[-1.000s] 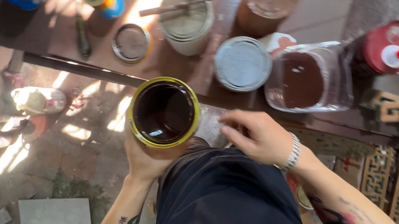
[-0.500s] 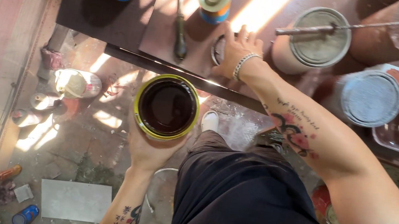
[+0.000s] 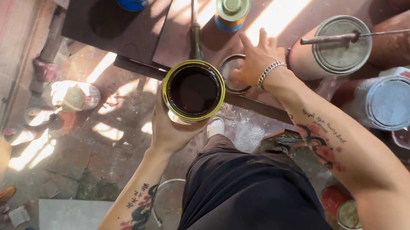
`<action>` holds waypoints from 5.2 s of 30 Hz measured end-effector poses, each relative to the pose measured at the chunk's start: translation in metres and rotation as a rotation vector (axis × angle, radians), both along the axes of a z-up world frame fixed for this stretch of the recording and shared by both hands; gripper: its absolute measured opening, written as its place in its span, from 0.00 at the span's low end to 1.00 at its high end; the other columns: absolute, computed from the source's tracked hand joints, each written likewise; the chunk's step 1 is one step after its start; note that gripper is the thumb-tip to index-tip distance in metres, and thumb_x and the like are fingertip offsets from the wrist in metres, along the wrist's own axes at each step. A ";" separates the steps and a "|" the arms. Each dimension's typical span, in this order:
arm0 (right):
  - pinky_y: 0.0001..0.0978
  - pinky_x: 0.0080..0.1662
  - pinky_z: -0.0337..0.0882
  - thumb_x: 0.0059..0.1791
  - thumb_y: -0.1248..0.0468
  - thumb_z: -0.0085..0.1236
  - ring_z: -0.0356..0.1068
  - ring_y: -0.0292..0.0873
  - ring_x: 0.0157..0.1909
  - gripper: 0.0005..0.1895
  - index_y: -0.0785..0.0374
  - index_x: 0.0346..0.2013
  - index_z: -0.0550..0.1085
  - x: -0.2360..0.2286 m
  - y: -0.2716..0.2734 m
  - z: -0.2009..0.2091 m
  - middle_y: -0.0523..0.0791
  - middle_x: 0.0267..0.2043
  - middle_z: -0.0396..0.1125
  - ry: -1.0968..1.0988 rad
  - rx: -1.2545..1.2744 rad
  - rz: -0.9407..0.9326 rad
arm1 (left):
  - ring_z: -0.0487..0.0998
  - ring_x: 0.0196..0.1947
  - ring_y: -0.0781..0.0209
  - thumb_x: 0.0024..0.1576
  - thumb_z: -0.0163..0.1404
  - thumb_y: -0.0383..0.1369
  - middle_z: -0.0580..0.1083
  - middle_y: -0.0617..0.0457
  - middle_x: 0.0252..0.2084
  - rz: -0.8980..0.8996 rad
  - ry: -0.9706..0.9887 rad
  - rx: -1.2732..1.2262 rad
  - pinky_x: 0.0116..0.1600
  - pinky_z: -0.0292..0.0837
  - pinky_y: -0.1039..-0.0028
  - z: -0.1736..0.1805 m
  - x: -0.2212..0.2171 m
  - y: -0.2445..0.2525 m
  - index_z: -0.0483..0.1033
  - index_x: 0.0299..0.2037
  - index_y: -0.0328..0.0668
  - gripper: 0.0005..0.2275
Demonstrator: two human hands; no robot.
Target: Mixing paint or wood stain in a container and prying open a new can lid.
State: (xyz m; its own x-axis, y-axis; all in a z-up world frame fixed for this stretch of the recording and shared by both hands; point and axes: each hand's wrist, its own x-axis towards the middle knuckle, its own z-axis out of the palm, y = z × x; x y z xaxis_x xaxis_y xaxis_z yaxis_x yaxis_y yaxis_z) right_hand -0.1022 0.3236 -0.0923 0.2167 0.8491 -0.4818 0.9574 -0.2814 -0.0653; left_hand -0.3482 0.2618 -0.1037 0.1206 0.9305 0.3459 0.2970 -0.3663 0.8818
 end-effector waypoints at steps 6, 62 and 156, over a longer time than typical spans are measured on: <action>0.49 0.60 0.55 0.32 0.43 0.72 0.62 0.57 0.60 0.47 0.62 0.60 0.71 -0.012 -0.052 -0.033 0.56 0.59 0.63 0.026 0.656 0.352 | 0.78 0.55 0.37 0.30 0.77 0.35 0.73 0.38 0.55 -0.043 -0.010 -0.027 0.58 0.75 0.48 0.013 -0.008 0.010 0.62 0.67 0.40 0.50; 0.47 0.55 0.63 0.52 0.51 0.61 0.69 0.53 0.52 0.22 0.62 0.53 0.76 -0.022 -0.084 0.031 0.51 0.52 0.67 -0.052 1.082 0.279 | 0.74 0.61 0.36 0.30 0.74 0.48 0.71 0.40 0.61 -0.082 -0.117 -0.153 0.66 0.71 0.51 -0.081 0.109 0.038 0.56 0.72 0.54 0.55; 0.19 0.33 0.81 0.57 0.61 0.50 0.80 0.38 0.30 0.12 0.55 0.29 0.74 0.429 -0.362 0.149 0.39 0.34 0.77 0.294 0.523 -1.488 | 0.80 0.40 0.61 0.59 0.52 0.21 0.78 0.48 0.40 -0.346 0.064 -0.214 0.50 0.77 0.74 0.040 0.165 -0.055 0.72 0.53 0.31 0.12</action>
